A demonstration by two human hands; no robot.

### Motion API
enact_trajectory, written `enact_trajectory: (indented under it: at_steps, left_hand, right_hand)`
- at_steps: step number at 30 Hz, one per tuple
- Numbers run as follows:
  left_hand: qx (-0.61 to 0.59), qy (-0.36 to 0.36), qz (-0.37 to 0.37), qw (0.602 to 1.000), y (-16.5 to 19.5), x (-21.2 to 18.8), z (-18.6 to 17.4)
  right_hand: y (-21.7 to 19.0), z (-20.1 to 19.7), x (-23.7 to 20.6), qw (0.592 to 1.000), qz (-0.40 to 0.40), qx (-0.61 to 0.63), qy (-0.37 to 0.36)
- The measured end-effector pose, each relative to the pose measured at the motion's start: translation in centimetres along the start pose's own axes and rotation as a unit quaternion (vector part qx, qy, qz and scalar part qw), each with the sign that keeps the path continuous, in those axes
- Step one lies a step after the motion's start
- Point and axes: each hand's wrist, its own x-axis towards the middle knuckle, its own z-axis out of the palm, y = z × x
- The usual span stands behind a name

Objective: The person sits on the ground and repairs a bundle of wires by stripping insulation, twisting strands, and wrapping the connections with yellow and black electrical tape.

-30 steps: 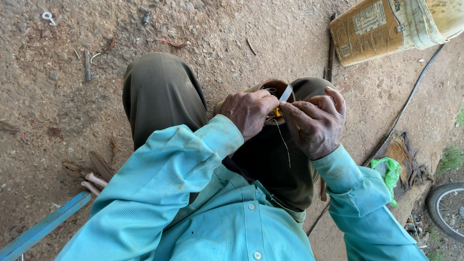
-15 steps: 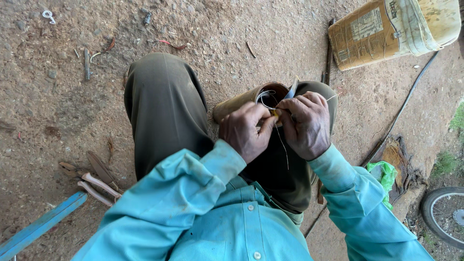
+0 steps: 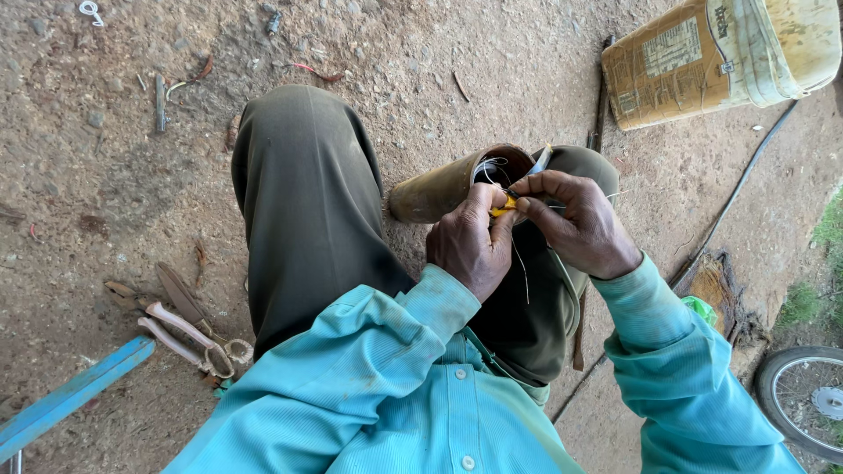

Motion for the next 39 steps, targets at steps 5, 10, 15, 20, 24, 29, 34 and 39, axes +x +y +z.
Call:
enact_trajectory:
  at_steps: [5, 10, 15, 20, 24, 29, 34, 39]
  left_hand:
    - [-0.067, 0.031, 0.012, 0.997, -0.4, 0.1, 0.9]
    - [-0.131, 0.028, -0.043, 0.99, -0.6, 0.3, 1.5]
    - [-0.145, 0.055, -0.015, 0.988, -1.1, 0.7, 1.6]
    - [-0.258, -0.039, -0.202, 0.944, -1.8, 1.6, 1.0]
    - [-0.318, -0.076, -0.232, 0.916, -2.3, 1.6, 0.2]
    - [-0.245, -0.143, -0.207, 0.936, -2.8, 1.8, -0.7]
    - [-0.236, -0.191, -0.222, 0.927, -3.2, 2.1, -1.3]
    - [-0.274, -0.185, -0.253, 0.909, -3.4, 1.8, -1.5]
  right_hand:
    - [0.8, 0.0, 0.4, 0.996, 0.03, 0.083, -0.023]
    - [1.2, 0.0, 0.3, 0.986, 0.03, 0.16, -0.031]
    - [0.4, 0.4, -0.5, 0.999, 0.009, 0.029, 0.045]
    - [-0.4, 1.2, -1.5, 0.979, -0.109, -0.107, 0.135]
    - [-0.5, 1.8, -1.2, 0.977, -0.117, -0.083, 0.161]
    - [-0.3, 1.9, -1.1, 0.968, -0.137, -0.109, 0.177]
    - [-0.1, 2.1, -1.1, 0.967, -0.139, -0.101, 0.189]
    - [-0.2, 2.2, -1.2, 0.97, -0.132, -0.077, 0.189]
